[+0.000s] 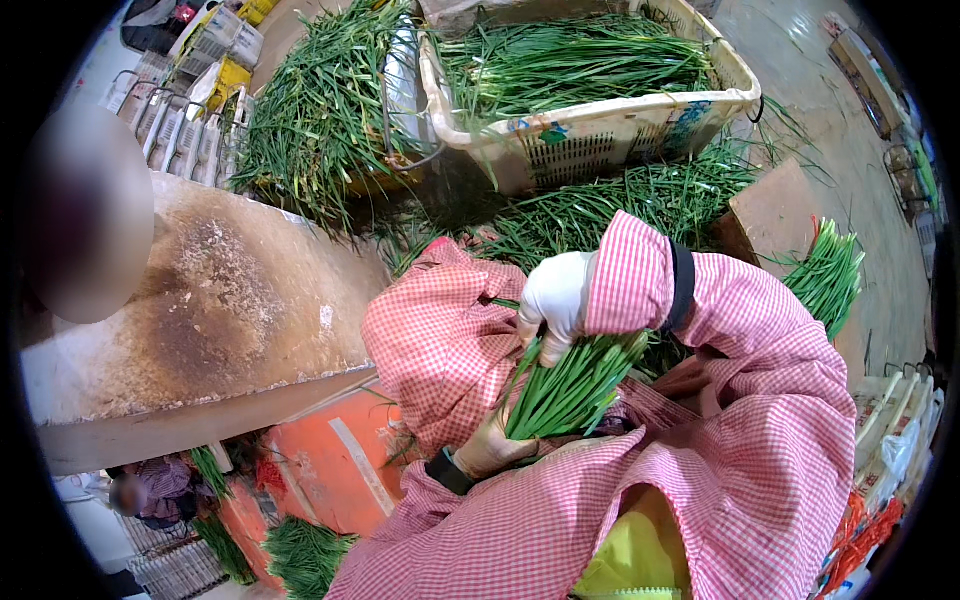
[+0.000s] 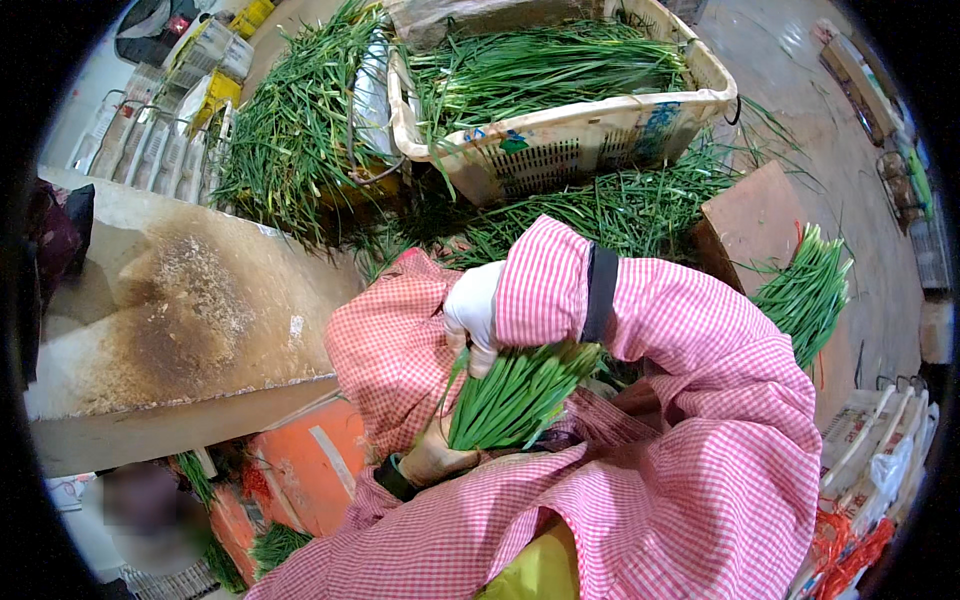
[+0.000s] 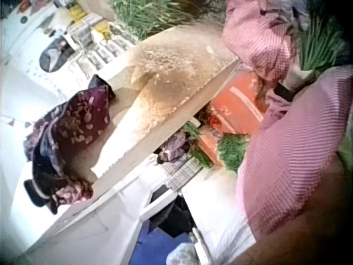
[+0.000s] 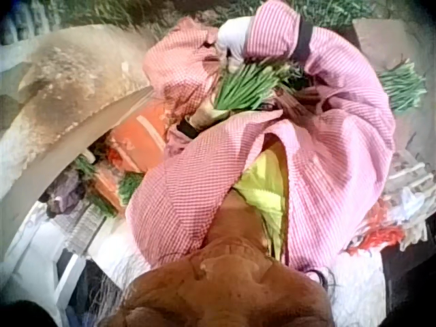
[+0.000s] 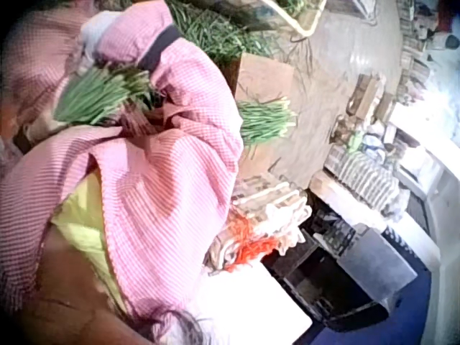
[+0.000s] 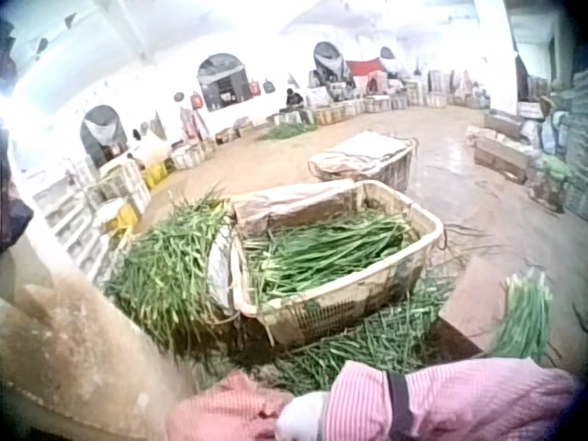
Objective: The person picks up green onions from a crate, aligns them into a bundle, and secures them with a red string on a wooden surface.
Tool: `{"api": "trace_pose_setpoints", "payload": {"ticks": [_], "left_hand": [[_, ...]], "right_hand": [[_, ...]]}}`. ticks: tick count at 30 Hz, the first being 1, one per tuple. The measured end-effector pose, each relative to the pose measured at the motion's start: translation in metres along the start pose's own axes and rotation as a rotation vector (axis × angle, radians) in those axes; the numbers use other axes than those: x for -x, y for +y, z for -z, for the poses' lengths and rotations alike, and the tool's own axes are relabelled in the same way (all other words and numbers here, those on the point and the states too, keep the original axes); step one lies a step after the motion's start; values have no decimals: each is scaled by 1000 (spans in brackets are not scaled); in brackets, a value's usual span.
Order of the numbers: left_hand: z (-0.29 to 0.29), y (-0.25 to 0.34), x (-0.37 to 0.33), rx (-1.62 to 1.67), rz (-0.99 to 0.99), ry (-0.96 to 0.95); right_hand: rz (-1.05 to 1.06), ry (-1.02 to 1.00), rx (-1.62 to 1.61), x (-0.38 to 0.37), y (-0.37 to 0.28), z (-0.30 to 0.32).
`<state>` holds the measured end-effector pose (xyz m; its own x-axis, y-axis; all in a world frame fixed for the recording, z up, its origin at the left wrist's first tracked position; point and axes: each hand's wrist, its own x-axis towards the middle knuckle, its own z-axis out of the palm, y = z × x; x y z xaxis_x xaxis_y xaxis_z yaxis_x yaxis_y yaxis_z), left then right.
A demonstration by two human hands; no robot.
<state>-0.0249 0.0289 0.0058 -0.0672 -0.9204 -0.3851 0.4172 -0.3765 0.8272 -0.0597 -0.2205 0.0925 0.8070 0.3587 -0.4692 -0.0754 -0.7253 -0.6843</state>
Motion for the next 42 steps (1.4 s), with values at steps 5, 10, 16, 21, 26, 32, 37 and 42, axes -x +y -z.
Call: {"api": "trace_pose_setpoints", "payload": {"ticks": [5, 10, 16, 21, 26, 32, 37, 42], "left_hand": [[8, 0, 3, 11, 56, -32], [27, -24, 3, 117, 137, 12], [37, -28, 11, 236, 167, 107], [36, -26, 21, 456, 155, 210], [25, -7, 15, 508, 190, 187], [33, -12, 26, 531, 159, 197], [43, -25, 30, 536, 133, 39], [49, -31, 32, 522, 87, -144]], "right_hand": [[25, 574, -889, 3, 22, -5], [-106, 1020, -1157, -29, 71, -38], [-943, 1179, -426, 32, 172, -61], [-1042, 903, -367, 67, 133, -135], [-98, 787, -1646, 24, 62, -205], [181, 1056, -1891, 3, 36, -154], [79, 1047, -1474, 7, 31, -133], [-3, 1080, -1341, 7, 33, -119]]}}
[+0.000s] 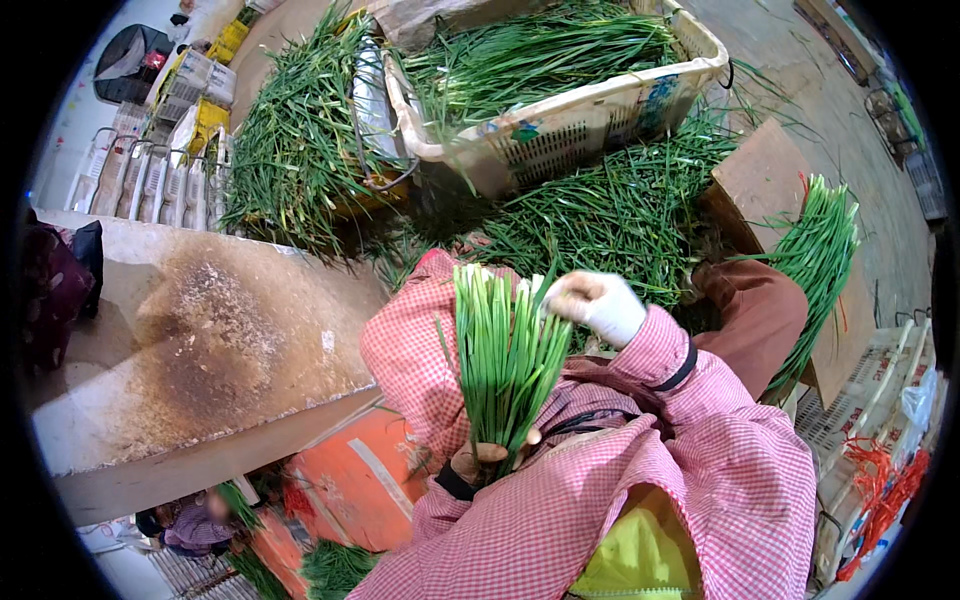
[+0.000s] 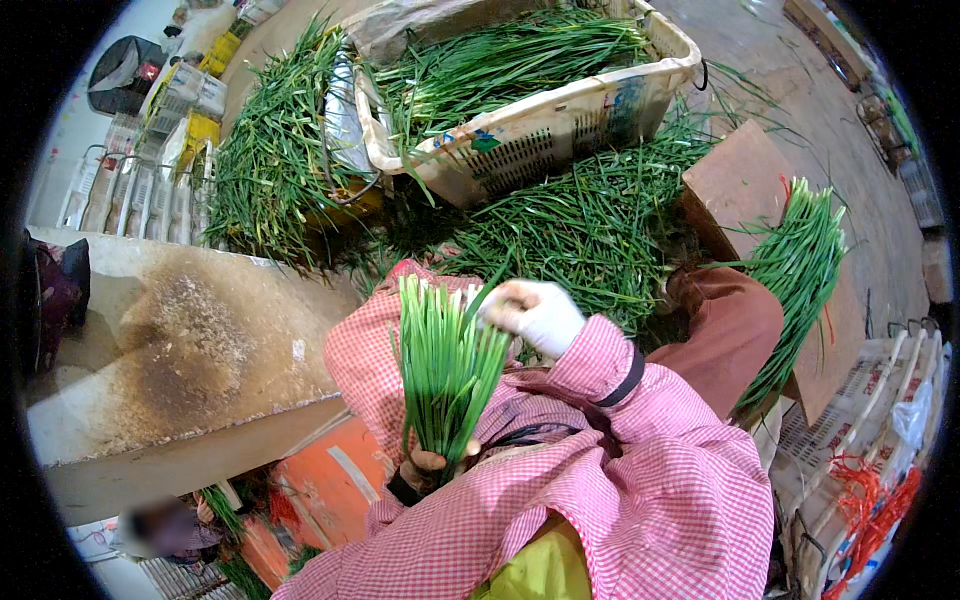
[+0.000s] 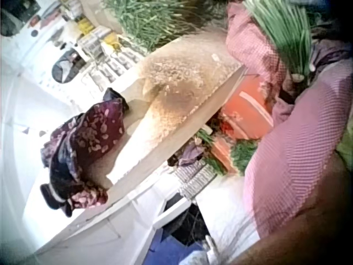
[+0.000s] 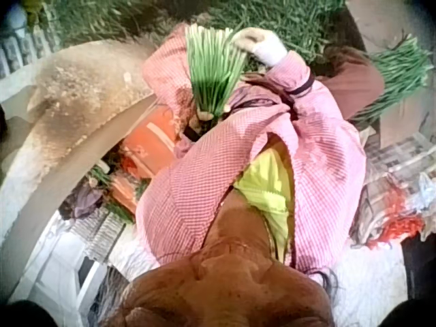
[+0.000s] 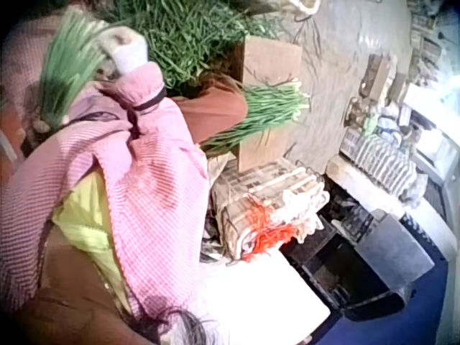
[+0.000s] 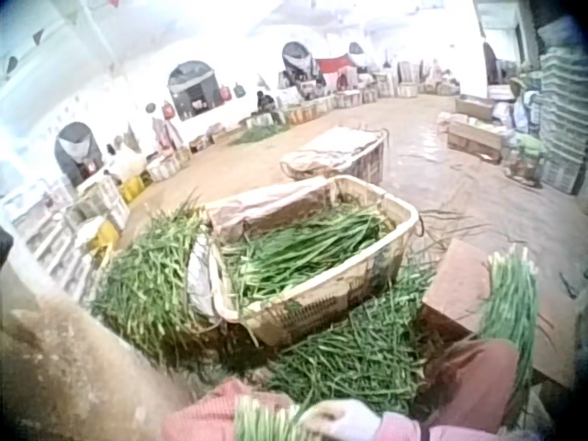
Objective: The person picks up green onions from a crate, aligns them into a bundle, and secures them with a red string on a wooden surface.
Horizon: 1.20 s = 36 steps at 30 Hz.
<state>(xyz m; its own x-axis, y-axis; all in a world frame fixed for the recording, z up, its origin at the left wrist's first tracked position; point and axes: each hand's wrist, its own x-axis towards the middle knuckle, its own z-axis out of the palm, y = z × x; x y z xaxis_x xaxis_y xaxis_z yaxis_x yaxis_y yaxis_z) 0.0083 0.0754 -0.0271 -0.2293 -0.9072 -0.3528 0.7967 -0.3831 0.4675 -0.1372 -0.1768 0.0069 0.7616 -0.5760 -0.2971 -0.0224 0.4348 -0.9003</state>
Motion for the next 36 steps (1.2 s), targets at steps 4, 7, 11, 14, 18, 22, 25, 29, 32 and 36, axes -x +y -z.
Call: {"api": "trace_pose_setpoints", "payload": {"ticks": [4, 7, 11, 14, 18, 22, 25, 29, 32, 36], "left_hand": [[-21, 8, 6, -102, 11, 175], [-11, 1, 7, -187, -58, 172], [-29, 3, 0, -127, -93, 210], [-23, 4, 9, -85, -72, 315], [-11, -3, 16, 38, -117, 327], [-9, -1, 15, -17, -44, 278], [-9, -1, 18, -56, -30, 328], [-10, 1, 21, -31, -53, 343], [-15, -1, 27, -48, -70, 329], [-33, 6, 15, -179, -39, 421]], "right_hand": [[274, 212, 233, 4, -25, 24], [702, 155, 950, 5, -38, 10], [677, 19, 1088, -10, -19, -5], [911, 147, 1278, -6, -28, 5], [667, 326, 1268, 5, -42, 35], [648, 248, 1014, -7, -30, 34], [567, -91, 1031, -17, -13, 19], [759, -87, 1038, -16, -25, 21], [717, 608, 990, -34, -22, 84], [69, 1111, 1596, -22, -50, 169]]}}
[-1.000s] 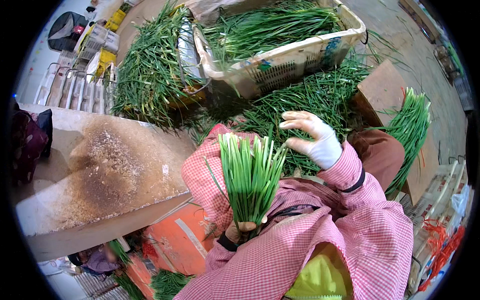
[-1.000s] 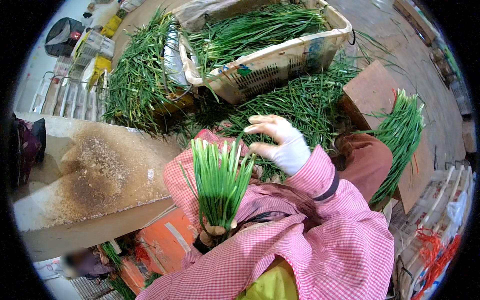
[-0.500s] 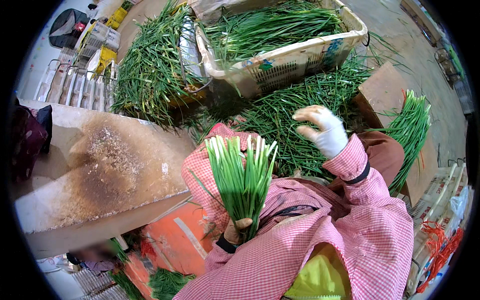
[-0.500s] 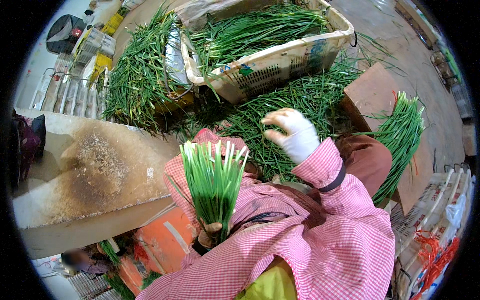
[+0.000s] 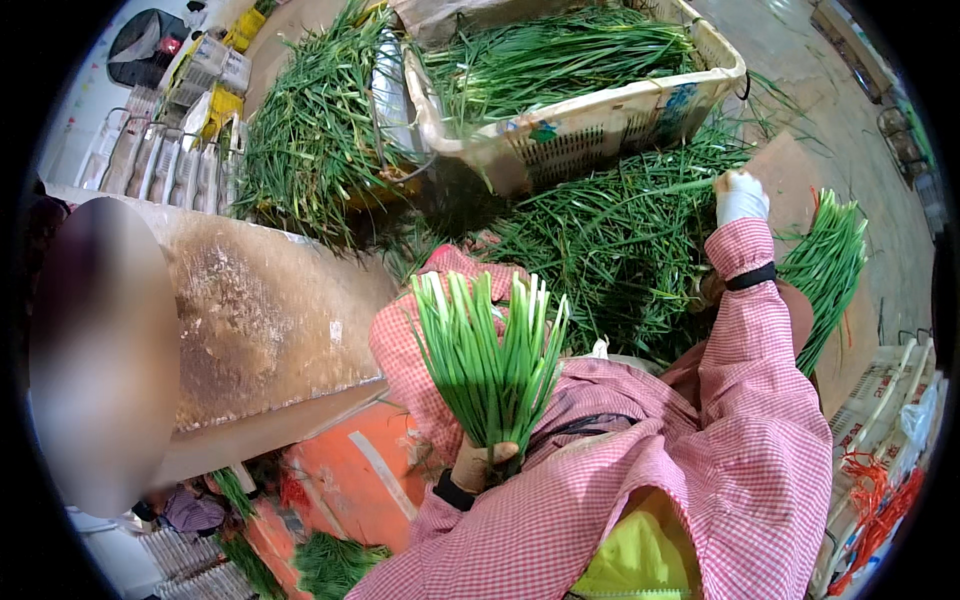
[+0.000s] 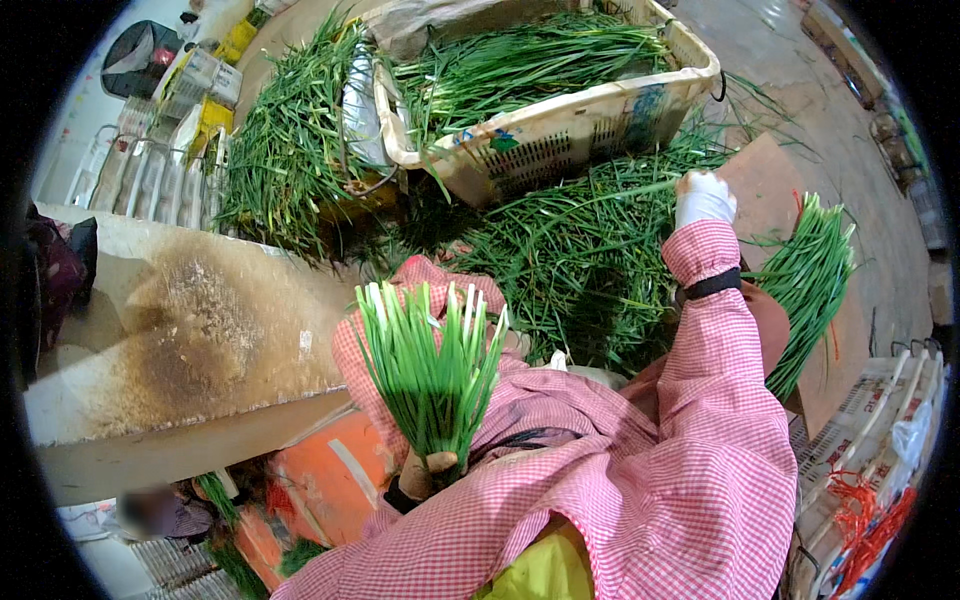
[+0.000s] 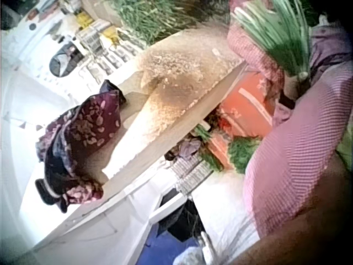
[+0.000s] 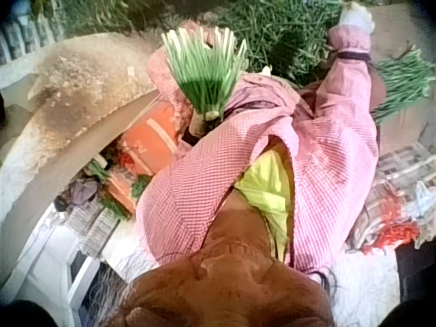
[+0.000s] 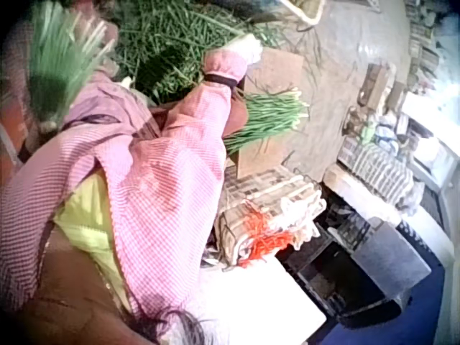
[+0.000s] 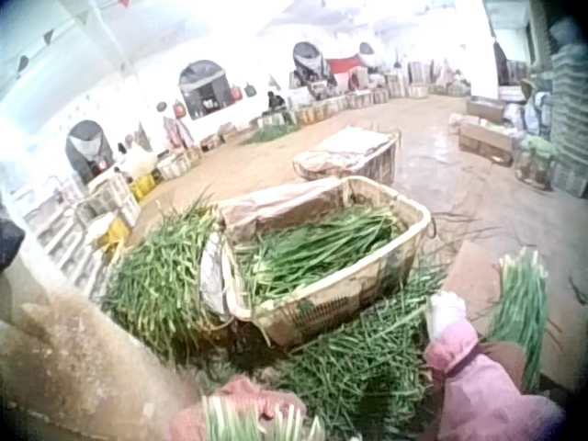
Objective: The person picks up green onions from a crate, aligns them into a bundle, and secures them with a red string on a wooden surface.
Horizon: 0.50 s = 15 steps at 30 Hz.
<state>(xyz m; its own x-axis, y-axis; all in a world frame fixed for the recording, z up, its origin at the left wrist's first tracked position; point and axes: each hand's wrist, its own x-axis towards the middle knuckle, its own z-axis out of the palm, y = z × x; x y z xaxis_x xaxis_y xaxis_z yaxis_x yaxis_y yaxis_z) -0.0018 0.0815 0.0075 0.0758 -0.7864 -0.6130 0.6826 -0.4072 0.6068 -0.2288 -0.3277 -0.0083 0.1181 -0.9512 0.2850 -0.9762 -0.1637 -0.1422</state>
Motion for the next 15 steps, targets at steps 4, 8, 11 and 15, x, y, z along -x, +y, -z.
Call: {"api": "trace_pose_setpoints", "payload": {"ticks": [4, 8, 11, 15], "left_hand": [[-25, 3, 3, -203, -172, 195], [-28, 2, 8, -209, -141, 275], [-27, 2, 7, -208, -118, 266], [-12, -6, 1, -55, -94, 175]], "right_hand": [[334, -85, -565, 28, -65, 25], [685, -970, -933, 54, -139, 68], [582, -1266, -1130, 65, -138, 54], [409, -1091, -1250, 75, -116, 49]]}}
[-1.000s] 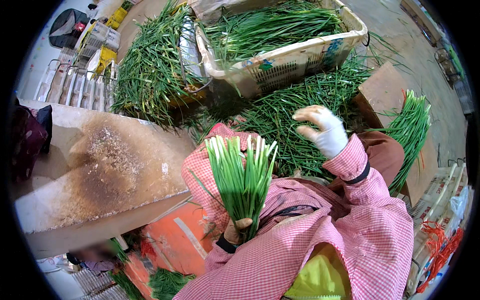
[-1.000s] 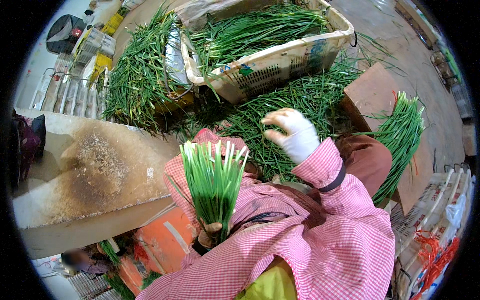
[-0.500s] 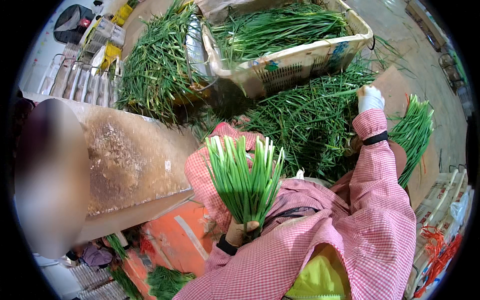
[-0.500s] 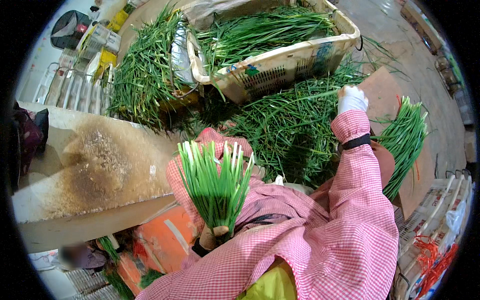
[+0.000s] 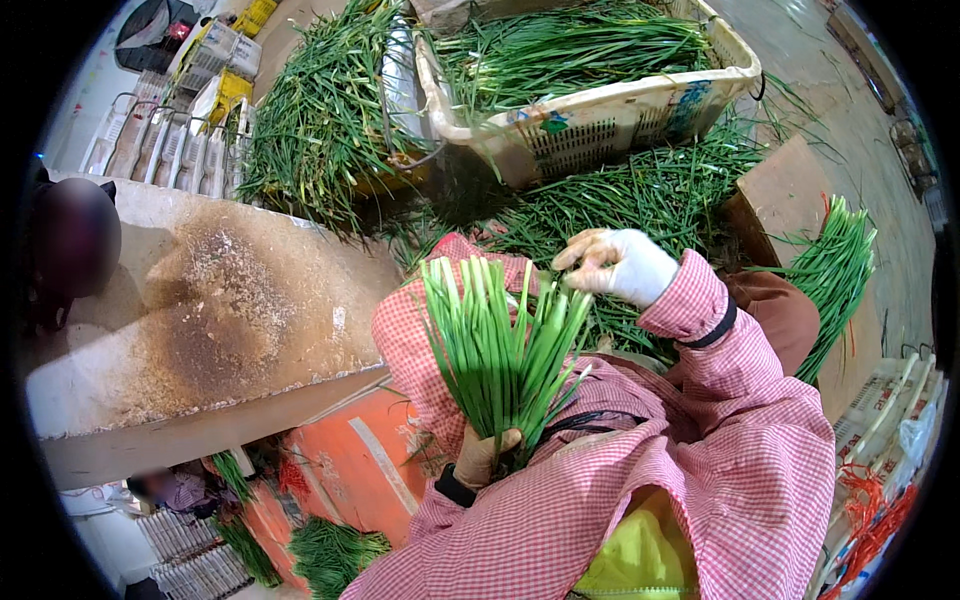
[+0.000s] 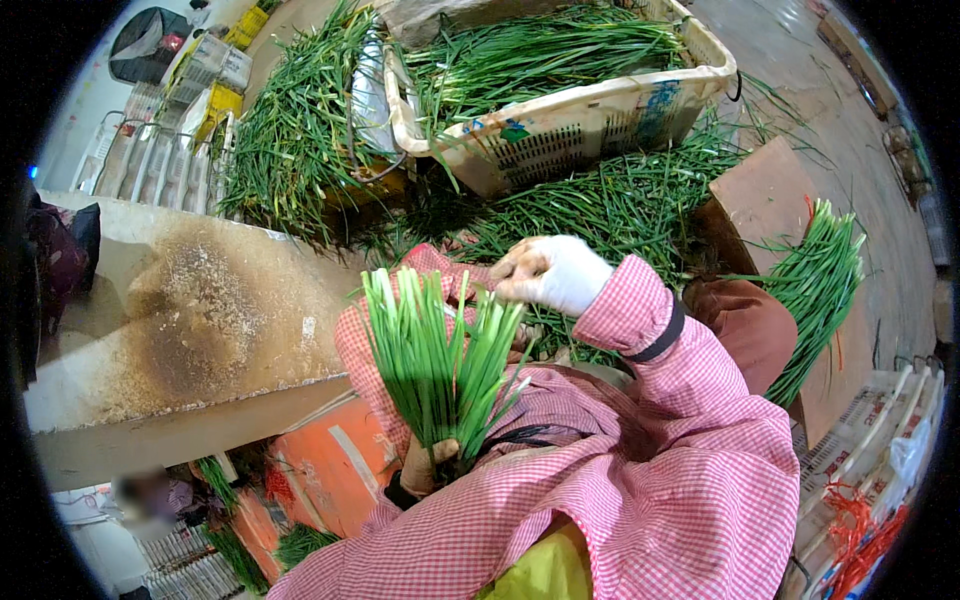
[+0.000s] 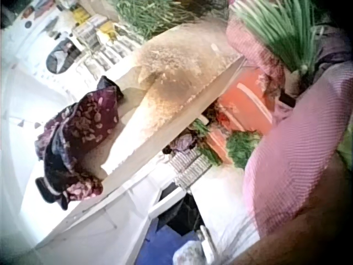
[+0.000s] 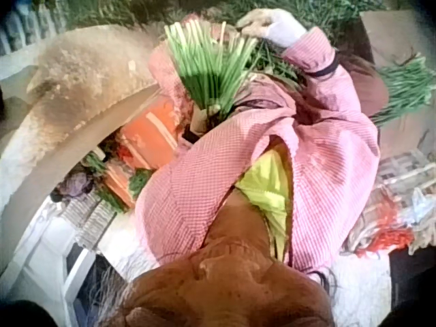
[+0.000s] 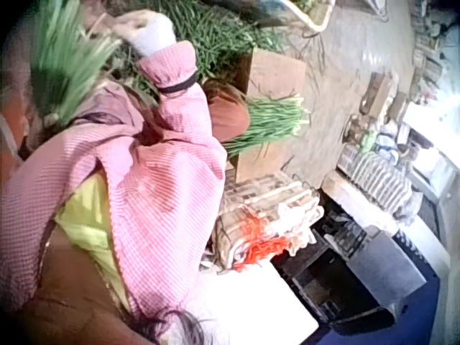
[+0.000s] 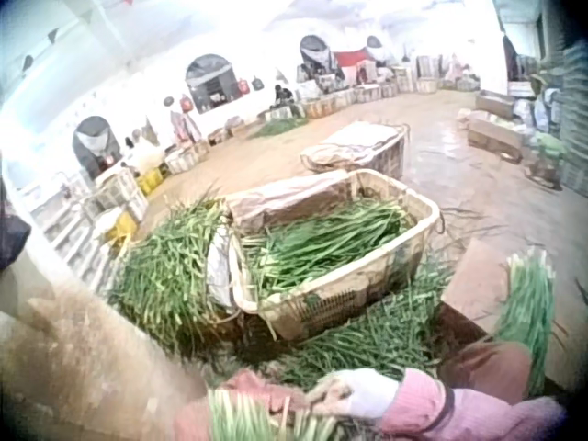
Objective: The person picks up green onions from a crate, aligns them into a bundle, and secures them with a red string on a wooden surface.
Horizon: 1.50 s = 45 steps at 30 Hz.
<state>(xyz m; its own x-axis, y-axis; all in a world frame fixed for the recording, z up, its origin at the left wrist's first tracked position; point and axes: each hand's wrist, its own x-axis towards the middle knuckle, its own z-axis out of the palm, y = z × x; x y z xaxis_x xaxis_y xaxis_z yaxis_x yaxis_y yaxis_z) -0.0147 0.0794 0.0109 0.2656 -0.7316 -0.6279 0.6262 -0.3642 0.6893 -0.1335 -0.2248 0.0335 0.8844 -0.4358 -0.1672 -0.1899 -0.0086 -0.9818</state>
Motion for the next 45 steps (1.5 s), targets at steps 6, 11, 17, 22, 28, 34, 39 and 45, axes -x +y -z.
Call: {"api": "trace_pose_setpoints", "payload": {"ticks": [6, 11, 17, 22, 28, 34, 39, 45], "left_hand": [[-2, 11, -4, 181, 160, -12], [-13, 10, -6, 194, 36, 60], [-14, 7, -11, 25, -115, 95], [-7, 6, -6, 217, -128, 98], [-1, -6, -11, 37, -74, 84], [-2, -16, -11, -191, -293, 130], [-15, -11, -10, -182, -304, 169], [-25, 5, -5, -323, -261, 186]], "right_hand": [[56, 927, 294, 0, 38, 67], [-372, 483, 633, 33, 30, 29], [-406, -32, -390, 32, 27, -96], [-276, 276, -552, 40, 11, -59], [32, 1161, 534, 29, 41, 59], [103, 90, 1034, -21, -26, -46], [41, 79, 374, -28, 7, -42], [13, 577, 250, -38, 28, 12]]}}
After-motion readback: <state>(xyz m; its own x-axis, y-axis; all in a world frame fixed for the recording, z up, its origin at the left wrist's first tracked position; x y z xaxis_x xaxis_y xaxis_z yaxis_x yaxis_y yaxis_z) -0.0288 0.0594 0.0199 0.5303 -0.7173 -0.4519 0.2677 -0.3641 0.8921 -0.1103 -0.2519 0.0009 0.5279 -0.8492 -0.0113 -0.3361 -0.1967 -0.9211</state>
